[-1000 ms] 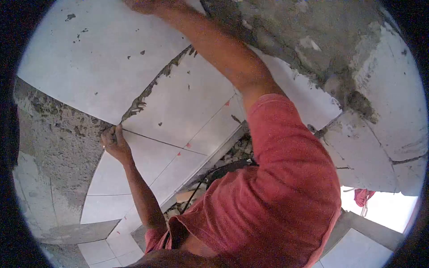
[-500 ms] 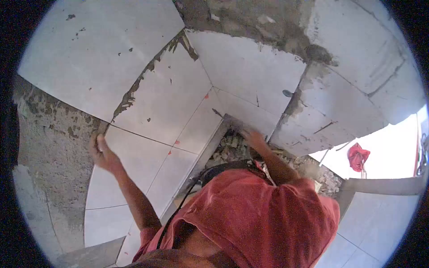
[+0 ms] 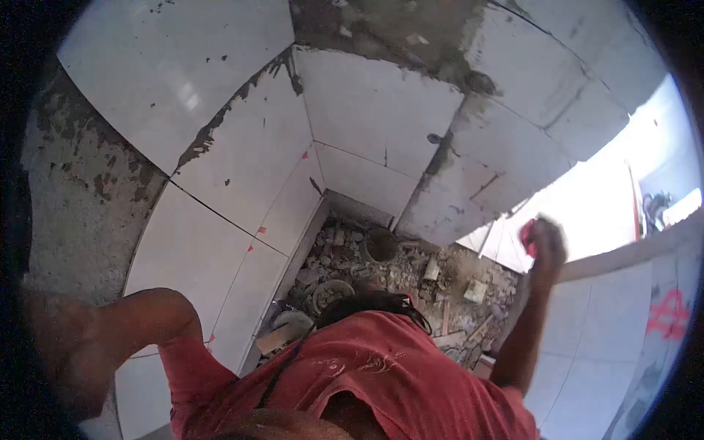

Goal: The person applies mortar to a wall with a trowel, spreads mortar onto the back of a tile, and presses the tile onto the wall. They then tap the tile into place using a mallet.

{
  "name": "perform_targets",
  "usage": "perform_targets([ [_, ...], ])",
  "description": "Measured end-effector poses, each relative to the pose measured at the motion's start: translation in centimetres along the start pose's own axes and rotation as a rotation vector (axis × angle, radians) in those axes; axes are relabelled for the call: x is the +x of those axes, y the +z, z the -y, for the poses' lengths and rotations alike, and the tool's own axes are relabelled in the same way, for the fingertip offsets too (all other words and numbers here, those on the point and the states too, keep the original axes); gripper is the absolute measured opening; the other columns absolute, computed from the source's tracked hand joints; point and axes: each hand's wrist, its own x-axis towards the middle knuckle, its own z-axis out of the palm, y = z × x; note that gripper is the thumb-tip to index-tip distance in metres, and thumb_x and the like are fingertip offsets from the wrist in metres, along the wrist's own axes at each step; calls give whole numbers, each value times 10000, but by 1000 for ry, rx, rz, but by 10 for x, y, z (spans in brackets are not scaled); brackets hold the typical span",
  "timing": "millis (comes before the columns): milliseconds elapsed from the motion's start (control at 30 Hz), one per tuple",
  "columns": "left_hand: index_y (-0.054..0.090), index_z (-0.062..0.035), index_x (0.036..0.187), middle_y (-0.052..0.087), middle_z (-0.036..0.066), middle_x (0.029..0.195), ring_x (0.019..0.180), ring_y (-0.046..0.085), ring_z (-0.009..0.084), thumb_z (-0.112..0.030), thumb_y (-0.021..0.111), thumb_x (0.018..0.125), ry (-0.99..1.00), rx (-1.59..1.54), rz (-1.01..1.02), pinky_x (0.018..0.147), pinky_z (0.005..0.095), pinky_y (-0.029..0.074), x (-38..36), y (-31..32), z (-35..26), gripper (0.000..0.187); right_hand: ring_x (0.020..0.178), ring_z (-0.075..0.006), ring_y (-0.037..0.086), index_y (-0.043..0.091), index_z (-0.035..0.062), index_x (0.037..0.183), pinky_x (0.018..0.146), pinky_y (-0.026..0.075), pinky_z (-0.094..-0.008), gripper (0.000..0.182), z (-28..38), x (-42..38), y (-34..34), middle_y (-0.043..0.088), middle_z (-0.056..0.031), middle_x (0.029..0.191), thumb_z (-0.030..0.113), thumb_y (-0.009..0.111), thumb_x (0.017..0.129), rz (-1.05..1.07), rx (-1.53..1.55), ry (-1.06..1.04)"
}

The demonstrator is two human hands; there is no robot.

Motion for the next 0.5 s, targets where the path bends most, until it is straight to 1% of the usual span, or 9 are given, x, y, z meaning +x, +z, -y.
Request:
perform_targets([
  [33,403,-70,1180,508,101,1068,926,525,229,-397,281,957,41,-35,22,859,433,404,1,0,0,414,723,-137,515,591,-53,858,638,423,-291,173,64,4,-4,556,-58,767,104,523,839,-67,3,-173],
  [67,404,-75,1177,505,95,1065,922,524,224,-394,283,958,72,-70,32,854,427,406,2,-1,0,405,729,-161,527,590,-84,909,633,428,-278,200,105,14,-34,568,-85,793,42,514,773,135,-74,-580],
  [100,405,-80,1173,503,89,1063,918,522,219,-391,285,959,97,-81,22,848,421,409,-2,-1,-1,396,719,-175,515,573,-102,916,618,415,-283,254,134,13,-39,557,-115,797,28,488,716,-156,28,-900],
  [167,407,-89,1166,498,78,1057,910,519,209,-385,289,961,133,-99,0,838,408,413,-6,-7,-5,379,758,-173,506,453,61,1116,630,443,-318,331,227,1,-57,519,-75,974,228,450,831,-391,664,-956],
  [233,409,-98,1159,493,66,1052,902,516,199,-379,293,963,155,-97,-16,827,396,418,-11,-15,-11,361,703,-141,492,420,212,1253,627,473,-323,352,306,-11,-20,521,-2,1015,390,405,950,-51,766,-1410],
  [267,409,-103,1155,491,60,1049,898,515,194,-376,295,964,164,-89,-19,822,389,420,-14,-18,-15,352,708,-143,491,419,207,1250,628,472,-323,351,328,-18,-12,519,-5,1017,386,406,947,158,722,-1569],
  [333,411,-112,1148,486,48,1044,890,512,184,-370,299,967,172,-77,-20,812,377,425,-17,-23,-21,335,720,-146,490,417,198,1242,630,471,-322,351,346,-21,-14,514,-11,1020,379,408,942,501,629,-1663],
  [367,412,-117,1144,484,42,1042,886,510,179,-367,301,968,175,-72,-24,806,371,428,-19,-25,-23,326,725,-148,489,416,194,1238,630,470,-322,351,349,-20,-14,512,-15,1021,375,409,939,611,596,-1674],
  [500,416,-136,1130,474,19,1031,871,504,159,-355,308,972,191,-62,-21,786,346,437,-20,-26,-27,291,747,-155,486,412,176,1223,634,466,-321,350,345,-9,-25,504,-27,1026,361,414,927,832,525,-1635],
])
